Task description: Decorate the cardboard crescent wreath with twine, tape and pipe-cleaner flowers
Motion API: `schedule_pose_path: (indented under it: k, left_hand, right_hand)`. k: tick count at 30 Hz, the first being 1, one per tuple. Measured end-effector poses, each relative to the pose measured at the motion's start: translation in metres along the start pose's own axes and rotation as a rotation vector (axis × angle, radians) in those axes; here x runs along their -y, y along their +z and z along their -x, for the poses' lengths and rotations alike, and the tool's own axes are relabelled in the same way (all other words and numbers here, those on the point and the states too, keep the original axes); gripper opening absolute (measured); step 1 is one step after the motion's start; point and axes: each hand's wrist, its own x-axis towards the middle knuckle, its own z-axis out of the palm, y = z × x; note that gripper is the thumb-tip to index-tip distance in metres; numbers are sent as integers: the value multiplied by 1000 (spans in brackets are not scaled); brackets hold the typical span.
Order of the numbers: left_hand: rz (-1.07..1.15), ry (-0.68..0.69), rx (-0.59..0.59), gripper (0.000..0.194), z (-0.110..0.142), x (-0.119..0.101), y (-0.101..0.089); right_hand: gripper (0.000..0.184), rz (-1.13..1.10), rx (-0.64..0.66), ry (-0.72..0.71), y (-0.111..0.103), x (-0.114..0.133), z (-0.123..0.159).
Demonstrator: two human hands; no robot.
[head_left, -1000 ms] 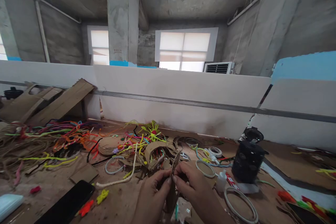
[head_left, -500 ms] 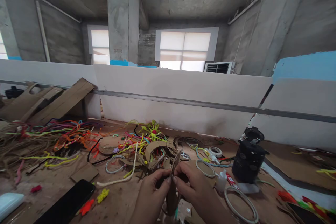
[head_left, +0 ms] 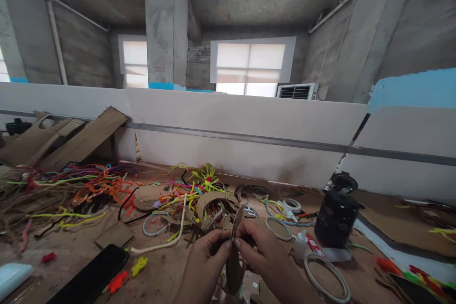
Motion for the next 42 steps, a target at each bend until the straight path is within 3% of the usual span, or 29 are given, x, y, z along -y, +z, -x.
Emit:
schedule_pose_path:
  k: [12, 42]
  left_hand:
    - [-14, 25, 26, 29, 1, 7, -1]
    - [53, -13, 6, 25, -1, 0, 0]
  right_hand:
    - [7, 6, 14, -14, 1, -5, -2]
    - [7, 15, 30, 8, 2, 1, 0]
